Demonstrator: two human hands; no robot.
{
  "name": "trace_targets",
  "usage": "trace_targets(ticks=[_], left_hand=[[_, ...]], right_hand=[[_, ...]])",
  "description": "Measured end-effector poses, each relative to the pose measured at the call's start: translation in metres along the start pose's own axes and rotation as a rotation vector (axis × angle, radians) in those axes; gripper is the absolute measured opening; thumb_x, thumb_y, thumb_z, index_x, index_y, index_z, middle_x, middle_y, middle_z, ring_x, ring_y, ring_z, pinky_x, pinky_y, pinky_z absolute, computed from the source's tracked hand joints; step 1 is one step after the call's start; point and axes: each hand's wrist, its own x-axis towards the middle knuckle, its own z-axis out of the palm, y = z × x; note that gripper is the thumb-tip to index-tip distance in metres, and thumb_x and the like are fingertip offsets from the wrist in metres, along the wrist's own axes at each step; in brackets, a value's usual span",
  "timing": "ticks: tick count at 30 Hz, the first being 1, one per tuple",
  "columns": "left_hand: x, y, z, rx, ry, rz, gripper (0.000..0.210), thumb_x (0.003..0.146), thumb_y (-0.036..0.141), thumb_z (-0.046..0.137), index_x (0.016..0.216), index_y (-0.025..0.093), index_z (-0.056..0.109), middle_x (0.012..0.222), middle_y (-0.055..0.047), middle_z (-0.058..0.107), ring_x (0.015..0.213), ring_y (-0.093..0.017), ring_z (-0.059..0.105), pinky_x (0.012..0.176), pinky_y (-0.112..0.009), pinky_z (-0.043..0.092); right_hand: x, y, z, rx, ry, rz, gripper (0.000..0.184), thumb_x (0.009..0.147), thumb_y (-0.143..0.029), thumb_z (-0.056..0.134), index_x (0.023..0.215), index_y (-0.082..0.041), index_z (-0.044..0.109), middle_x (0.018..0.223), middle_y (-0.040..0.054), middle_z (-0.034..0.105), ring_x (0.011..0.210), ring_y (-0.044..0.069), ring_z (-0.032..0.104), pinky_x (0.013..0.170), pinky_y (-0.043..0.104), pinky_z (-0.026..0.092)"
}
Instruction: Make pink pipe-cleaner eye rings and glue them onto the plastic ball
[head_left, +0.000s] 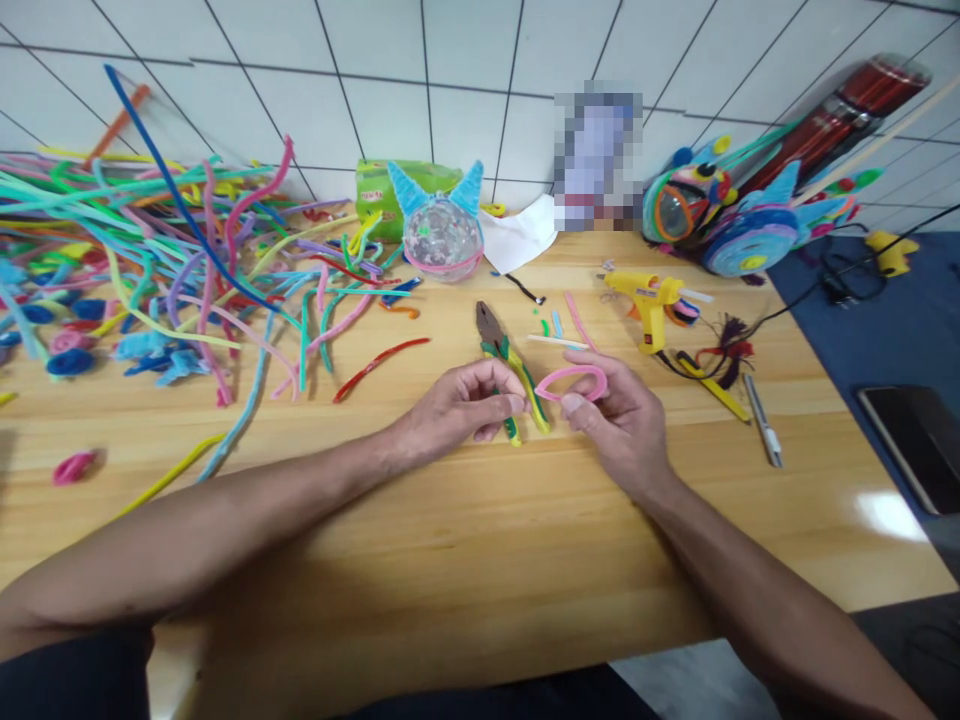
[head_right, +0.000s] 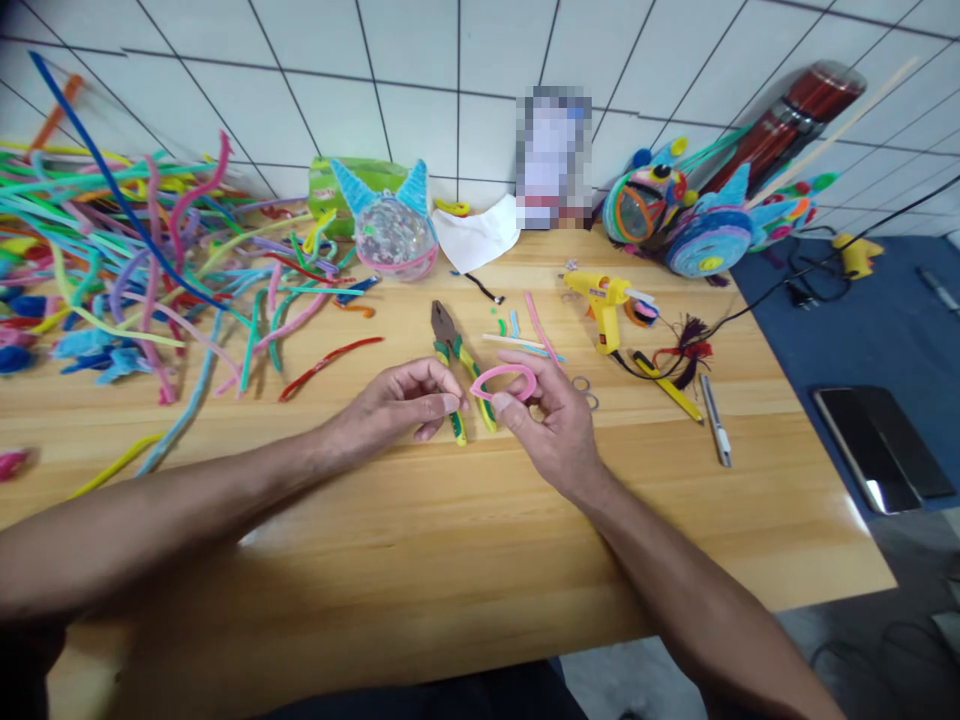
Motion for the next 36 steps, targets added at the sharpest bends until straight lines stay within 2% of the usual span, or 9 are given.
trace_targets(ticks=[8,15,26,32,36], left_hand=[[0.0007,-0.0022,0.0020,-0.090,0.007,0.003,0.025,0.089,0.035,0.083,0.093,0.017,0.067,0.083,0.001,0.074,0.053,-0.005,0.056,0.052,-0.022,0.045],[0.0009,-0.0018,0.0012,-0.082,0.044,0.018,0.014,0.083,0.027,0.078,0.087,0.016,0.070,0.083,-0.001,0.075,0.052,-0.005,0.055,0.052,-0.021,0.044],[-0.0024,0.0017,-0.0003,0.011,0.047,0.038,0.010,0.082,0.023,0.073,0.087,0.016,0.072,0.079,0.000,0.076,0.049,-0.004,0.052,0.051,-0.020,0.045],[-0.0024,0.0019,-0.0002,0.037,0.008,0.045,0.013,0.086,0.027,0.075,0.094,0.016,0.074,0.059,0.006,0.063,0.048,-0.006,0.053,0.052,-0.019,0.044],[-0.0018,0.0027,0.0006,0.016,0.015,0.068,0.017,0.086,0.030,0.079,0.089,0.016,0.069,0.073,0.002,0.073,0.049,-0.004,0.054,0.050,-0.019,0.045]], right_hand=[[-0.0005,0.0003,-0.0005,-0.011,-0.012,-0.009,0.039,0.096,-0.041,0.081,0.132,-0.029,0.074,0.082,-0.0037,0.073,0.069,0.017,0.067,0.069,0.034,0.058],[-0.0009,0.0000,0.0004,-0.017,-0.013,-0.005,0.038,0.096,-0.040,0.081,0.132,-0.030,0.074,0.082,-0.0041,0.072,0.069,0.016,0.067,0.069,0.034,0.057],[-0.0008,0.0029,0.0006,-0.018,-0.018,-0.020,0.038,0.097,-0.037,0.081,0.133,-0.028,0.074,0.084,-0.0029,0.074,0.070,0.017,0.068,0.070,0.034,0.058],[-0.0002,0.0023,0.0007,0.009,-0.022,-0.036,0.037,0.096,-0.033,0.081,0.132,-0.030,0.075,0.083,-0.0044,0.074,0.069,0.016,0.068,0.071,0.033,0.058],[-0.0004,0.0031,0.0005,0.000,-0.022,-0.033,0.038,0.096,-0.036,0.082,0.132,-0.029,0.074,0.083,-0.0039,0.074,0.069,0.016,0.068,0.071,0.034,0.058]])
